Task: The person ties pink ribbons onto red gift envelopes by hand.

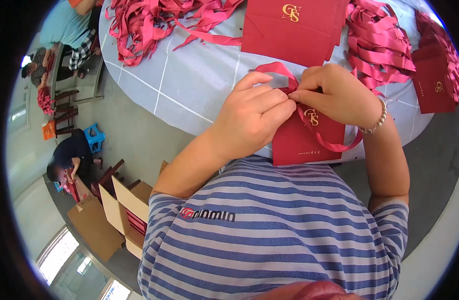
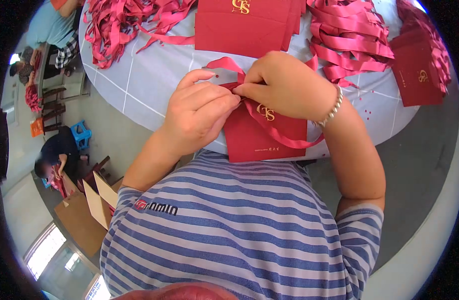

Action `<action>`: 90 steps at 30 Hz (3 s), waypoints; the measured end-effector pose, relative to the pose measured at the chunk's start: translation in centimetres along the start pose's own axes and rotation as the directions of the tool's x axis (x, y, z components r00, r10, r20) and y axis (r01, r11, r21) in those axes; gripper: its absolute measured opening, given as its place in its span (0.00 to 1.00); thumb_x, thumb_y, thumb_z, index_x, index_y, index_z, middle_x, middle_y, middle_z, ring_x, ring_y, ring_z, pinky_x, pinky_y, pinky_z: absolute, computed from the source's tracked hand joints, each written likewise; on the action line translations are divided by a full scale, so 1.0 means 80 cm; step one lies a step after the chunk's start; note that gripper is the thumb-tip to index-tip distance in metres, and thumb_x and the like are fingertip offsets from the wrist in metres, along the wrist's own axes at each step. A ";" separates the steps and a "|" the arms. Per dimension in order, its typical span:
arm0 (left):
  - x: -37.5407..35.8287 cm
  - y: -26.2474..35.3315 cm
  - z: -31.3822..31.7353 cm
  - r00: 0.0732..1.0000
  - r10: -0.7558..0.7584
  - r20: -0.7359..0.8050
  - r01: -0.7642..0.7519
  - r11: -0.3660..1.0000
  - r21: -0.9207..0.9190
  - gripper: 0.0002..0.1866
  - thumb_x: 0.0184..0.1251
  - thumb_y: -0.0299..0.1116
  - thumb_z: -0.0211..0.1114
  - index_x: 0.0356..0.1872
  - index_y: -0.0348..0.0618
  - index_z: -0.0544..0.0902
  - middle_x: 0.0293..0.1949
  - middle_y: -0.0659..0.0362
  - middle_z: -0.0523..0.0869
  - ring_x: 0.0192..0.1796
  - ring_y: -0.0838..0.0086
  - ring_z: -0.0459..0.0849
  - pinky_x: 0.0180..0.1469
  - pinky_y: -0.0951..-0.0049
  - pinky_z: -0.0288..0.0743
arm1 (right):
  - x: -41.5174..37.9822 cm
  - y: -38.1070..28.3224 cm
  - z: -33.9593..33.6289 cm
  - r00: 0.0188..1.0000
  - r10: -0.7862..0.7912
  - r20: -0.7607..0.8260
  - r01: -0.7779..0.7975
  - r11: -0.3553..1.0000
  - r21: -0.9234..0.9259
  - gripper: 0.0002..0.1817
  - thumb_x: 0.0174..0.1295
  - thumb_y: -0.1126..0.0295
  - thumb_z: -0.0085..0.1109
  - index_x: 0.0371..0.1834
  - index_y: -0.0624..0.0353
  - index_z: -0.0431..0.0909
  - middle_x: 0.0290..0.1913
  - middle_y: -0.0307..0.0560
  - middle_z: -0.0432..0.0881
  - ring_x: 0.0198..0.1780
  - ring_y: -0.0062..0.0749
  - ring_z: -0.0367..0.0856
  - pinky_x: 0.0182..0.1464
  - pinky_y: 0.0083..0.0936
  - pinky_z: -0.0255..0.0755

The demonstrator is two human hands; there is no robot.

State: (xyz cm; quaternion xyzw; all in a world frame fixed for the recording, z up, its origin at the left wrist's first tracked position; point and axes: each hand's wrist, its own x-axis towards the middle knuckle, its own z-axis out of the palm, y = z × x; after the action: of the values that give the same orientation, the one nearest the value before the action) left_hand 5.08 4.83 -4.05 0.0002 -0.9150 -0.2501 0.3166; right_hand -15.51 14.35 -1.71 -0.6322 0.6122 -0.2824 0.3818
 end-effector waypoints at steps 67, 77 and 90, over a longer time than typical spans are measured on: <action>0.051 0.007 0.018 0.919 -0.333 0.212 0.324 0.943 0.075 0.14 0.57 0.35 0.77 0.39 0.41 0.83 0.36 0.56 0.86 0.43 0.60 0.84 0.62 0.58 0.68 | -0.078 -0.010 0.061 0.768 0.082 -0.635 -0.090 0.996 0.020 0.05 0.62 0.79 0.70 0.39 0.65 0.84 0.33 0.49 0.85 0.30 0.32 0.84 0.35 0.24 0.76; 0.050 0.010 0.020 0.923 -0.319 0.213 0.316 0.947 0.052 0.13 0.57 0.34 0.76 0.39 0.41 0.84 0.36 0.56 0.85 0.42 0.60 0.84 0.62 0.59 0.69 | -0.069 -0.009 0.064 0.747 -0.034 -0.664 -0.083 0.986 -0.145 0.05 0.59 0.79 0.70 0.37 0.63 0.83 0.31 0.49 0.85 0.29 0.41 0.84 0.31 0.29 0.76; 0.048 0.009 0.024 0.956 -0.210 0.203 0.194 0.977 0.093 0.05 0.58 0.26 0.71 0.33 0.41 0.83 0.29 0.57 0.84 0.36 0.60 0.84 0.63 0.51 0.70 | -0.054 -0.016 0.061 0.764 0.007 -0.645 -0.157 0.972 -0.175 0.04 0.56 0.77 0.69 0.32 0.63 0.82 0.29 0.52 0.84 0.29 0.46 0.84 0.31 0.34 0.77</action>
State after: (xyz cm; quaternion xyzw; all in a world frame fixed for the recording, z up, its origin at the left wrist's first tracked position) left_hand 1.05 5.70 -2.82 0.0784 -0.9471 -0.2467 0.1898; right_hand -11.15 19.22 -2.83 -0.5086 0.7598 -0.3947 0.0906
